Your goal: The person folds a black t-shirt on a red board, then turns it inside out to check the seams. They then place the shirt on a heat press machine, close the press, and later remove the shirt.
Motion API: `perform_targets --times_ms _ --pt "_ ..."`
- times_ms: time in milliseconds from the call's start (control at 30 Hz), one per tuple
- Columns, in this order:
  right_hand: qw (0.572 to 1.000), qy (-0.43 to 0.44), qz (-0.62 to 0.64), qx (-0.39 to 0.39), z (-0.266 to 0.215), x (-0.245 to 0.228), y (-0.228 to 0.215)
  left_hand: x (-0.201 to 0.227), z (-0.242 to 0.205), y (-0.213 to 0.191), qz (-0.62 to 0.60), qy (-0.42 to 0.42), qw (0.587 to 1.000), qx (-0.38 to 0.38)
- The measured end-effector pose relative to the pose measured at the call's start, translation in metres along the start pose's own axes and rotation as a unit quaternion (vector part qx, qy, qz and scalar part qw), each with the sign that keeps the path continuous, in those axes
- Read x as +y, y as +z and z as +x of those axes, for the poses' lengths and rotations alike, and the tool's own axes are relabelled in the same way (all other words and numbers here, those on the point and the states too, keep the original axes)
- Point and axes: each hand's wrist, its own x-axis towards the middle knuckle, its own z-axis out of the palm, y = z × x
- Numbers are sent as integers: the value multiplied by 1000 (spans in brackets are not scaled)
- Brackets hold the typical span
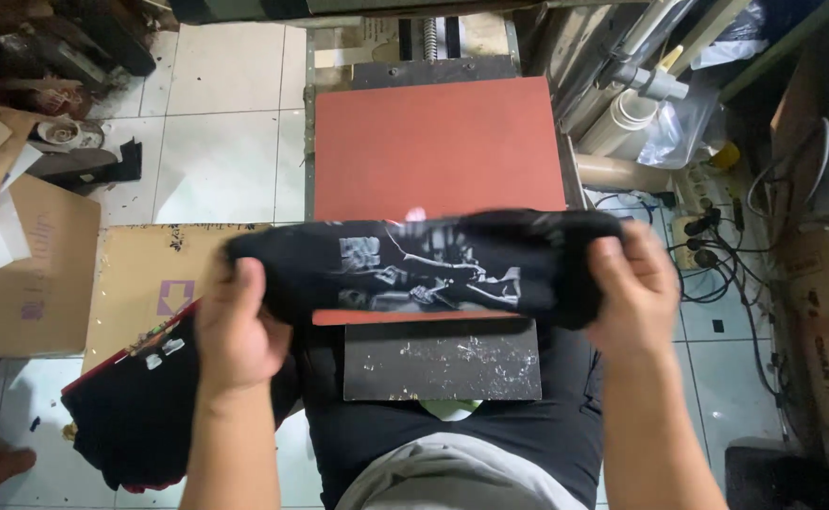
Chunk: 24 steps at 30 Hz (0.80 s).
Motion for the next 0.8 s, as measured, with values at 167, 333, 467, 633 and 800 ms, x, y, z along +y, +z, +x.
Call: perform_targets --times_ms 167,333,467,633,800 --pt "994 -14 108 -26 16 -60 21 23 30 -6 169 45 980 -99" --pt "999 -5 11 -50 51 -51 50 5 53 47 169 -3 984 -51" --pt "997 -46 32 -46 71 -64 51 20 66 74 112 43 989 -81" --pt "993 -93 26 -74 79 -46 40 27 69 84 70 90 983 -142" --pt "978 134 -154 -40 56 84 24 -134 107 -41 482 -167 859 -44"
